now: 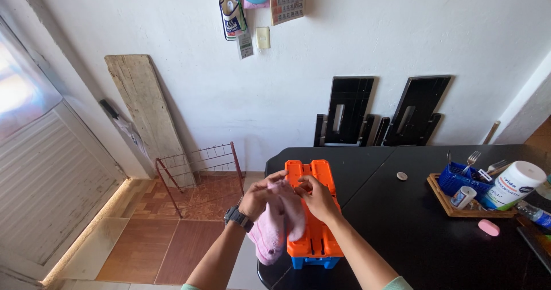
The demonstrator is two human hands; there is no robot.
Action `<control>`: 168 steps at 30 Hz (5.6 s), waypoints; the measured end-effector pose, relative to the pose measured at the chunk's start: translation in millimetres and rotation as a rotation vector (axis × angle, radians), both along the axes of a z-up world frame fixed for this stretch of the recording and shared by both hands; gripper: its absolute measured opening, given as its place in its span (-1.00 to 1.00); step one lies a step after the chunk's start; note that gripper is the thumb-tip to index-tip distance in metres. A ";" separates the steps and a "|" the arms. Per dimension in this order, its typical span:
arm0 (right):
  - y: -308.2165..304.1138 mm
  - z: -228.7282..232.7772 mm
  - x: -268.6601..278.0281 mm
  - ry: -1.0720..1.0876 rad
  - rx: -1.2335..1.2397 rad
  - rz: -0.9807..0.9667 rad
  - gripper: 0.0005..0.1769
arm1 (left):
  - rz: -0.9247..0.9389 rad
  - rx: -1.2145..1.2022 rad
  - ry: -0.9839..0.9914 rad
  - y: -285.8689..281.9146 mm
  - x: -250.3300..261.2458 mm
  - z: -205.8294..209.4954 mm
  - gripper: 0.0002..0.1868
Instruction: The person wipes the exterior of an orange and blue toolbox with a pink cloth, then opens the toolbox and wipes a hammer with the same cloth. The toolbox remains open on the table at the end.
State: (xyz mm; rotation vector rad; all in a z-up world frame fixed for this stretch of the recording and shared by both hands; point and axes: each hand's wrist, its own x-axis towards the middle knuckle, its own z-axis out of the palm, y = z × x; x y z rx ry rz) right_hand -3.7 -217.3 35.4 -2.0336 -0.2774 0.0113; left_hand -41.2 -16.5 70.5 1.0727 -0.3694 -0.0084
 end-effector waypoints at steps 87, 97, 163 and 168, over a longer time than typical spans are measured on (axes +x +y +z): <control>-29.6 -96.6 7.6 0.310 0.114 0.049 -0.16 | 0.325 1.737 -0.311 -88.0 64.6 -156.3 -0.59; -28.9 -86.8 4.2 0.287 0.032 0.028 -0.14 | 0.046 1.815 -0.069 -93.1 65.2 -133.8 -0.57; -6.4 -30.4 -51.5 0.205 -0.045 0.268 -0.43 | 0.062 0.151 0.157 -15.7 35.0 -112.8 -0.57; 8.2 -42.7 -40.4 0.085 -0.049 0.240 -0.72 | 0.163 -0.024 0.155 -11.0 23.8 -97.3 -0.62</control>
